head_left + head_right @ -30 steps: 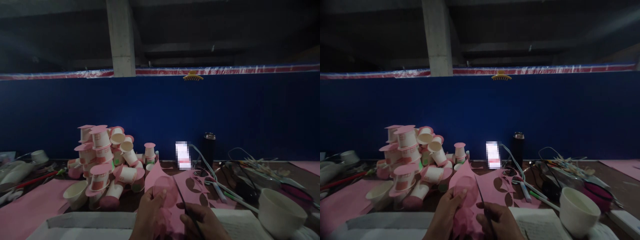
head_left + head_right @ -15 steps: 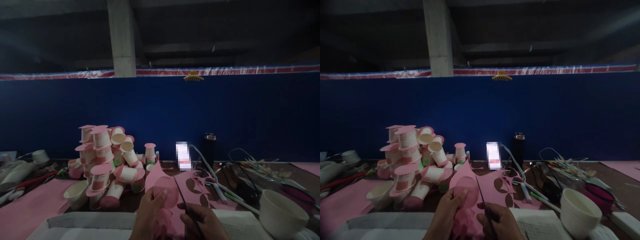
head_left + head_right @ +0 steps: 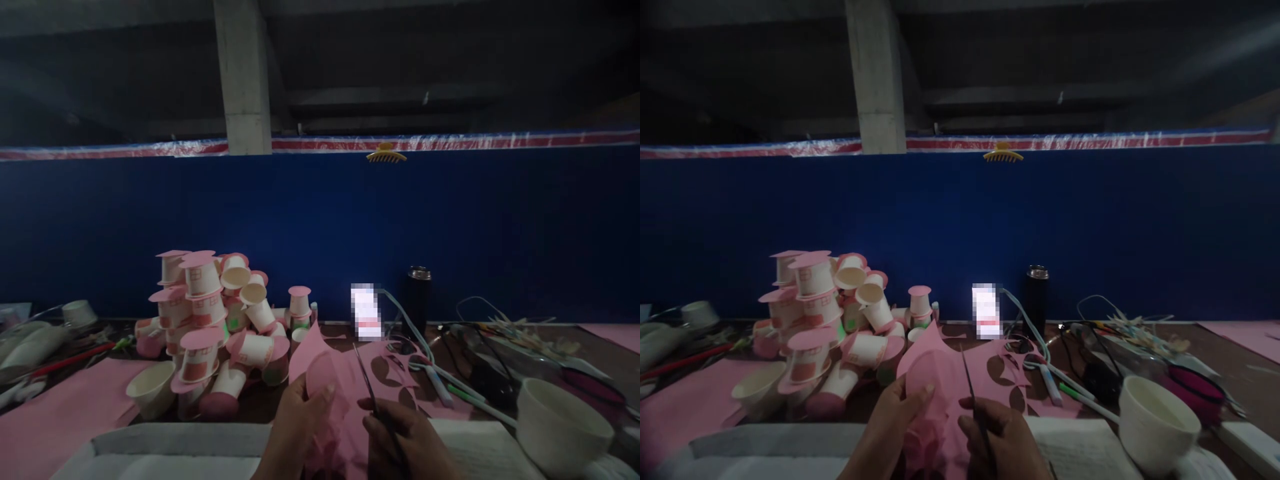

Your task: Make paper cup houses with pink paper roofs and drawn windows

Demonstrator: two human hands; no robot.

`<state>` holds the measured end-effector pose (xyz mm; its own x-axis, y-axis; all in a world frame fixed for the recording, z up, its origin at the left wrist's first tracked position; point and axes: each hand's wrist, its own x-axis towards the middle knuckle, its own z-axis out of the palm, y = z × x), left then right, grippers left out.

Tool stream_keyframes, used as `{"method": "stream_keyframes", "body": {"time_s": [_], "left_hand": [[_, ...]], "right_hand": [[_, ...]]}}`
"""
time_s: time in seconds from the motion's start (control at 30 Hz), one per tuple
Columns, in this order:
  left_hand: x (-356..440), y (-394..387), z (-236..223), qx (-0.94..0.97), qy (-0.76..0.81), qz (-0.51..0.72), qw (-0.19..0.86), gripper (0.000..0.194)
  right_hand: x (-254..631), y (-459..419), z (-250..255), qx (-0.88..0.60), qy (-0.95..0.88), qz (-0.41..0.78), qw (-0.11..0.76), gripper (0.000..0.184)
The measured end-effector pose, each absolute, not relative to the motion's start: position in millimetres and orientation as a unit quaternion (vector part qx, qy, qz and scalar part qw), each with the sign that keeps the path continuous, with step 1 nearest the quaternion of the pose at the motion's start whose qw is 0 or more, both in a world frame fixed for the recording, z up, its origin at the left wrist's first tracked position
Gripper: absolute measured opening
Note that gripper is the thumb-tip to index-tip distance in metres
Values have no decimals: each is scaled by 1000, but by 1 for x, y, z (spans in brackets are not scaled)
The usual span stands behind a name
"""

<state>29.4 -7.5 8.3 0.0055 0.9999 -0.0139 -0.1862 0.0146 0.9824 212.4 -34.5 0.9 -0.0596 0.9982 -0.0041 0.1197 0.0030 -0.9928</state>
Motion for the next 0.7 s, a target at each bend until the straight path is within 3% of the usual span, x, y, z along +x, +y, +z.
{"method": "stream_keyframes", "body": {"time_s": [0.33,0.7], "left_hand": [[27,-12,17,475,500,532,491,44],[26,-11,12,522,504,508,464,43]], "right_hand": [[207,-40,6,-443,-544,564,436,65],[209,-41,10,-473,-579,504,431,60]]}}
